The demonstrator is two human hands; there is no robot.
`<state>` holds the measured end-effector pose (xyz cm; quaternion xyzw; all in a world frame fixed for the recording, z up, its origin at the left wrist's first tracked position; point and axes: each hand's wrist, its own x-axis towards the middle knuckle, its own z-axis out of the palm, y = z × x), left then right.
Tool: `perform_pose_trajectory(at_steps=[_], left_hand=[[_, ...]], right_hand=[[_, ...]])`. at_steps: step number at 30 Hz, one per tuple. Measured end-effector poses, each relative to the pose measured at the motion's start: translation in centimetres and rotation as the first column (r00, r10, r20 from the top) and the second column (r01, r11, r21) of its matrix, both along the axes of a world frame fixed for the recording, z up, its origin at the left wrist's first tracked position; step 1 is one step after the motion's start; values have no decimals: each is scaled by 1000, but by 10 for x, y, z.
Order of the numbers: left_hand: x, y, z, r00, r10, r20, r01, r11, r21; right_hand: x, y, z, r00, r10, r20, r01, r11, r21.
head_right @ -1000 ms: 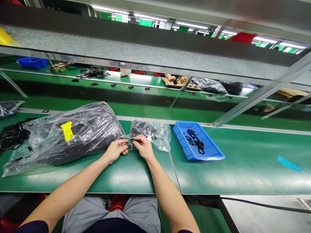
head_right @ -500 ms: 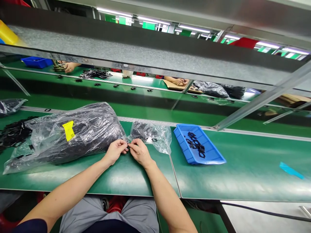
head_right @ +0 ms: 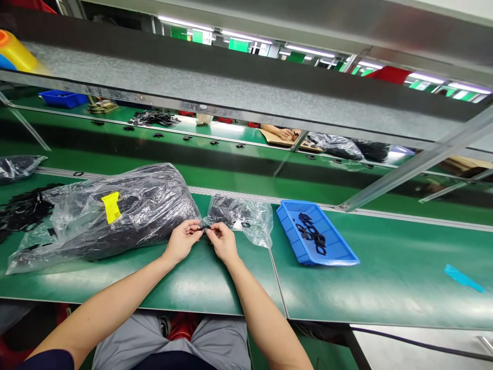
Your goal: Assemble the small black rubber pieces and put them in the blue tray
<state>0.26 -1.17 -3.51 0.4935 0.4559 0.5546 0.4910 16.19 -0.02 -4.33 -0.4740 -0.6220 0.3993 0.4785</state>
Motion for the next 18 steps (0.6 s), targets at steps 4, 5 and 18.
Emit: perform_pose_trajectory(at_steps=[4,5,18], left_hand=[[0,2,-3,1000,8,6,-8,999,-38],[0,2,-3,1000,6,15,-5,999,-48],[0,2,0,995,-26,93,32,997,-63]], right_hand=[[2,-1,5,994,-33,104,24,996,87],[2,-1,5,992,-33,118,22,995,93],[3,0,7,979,-42,201,-4,974,225]])
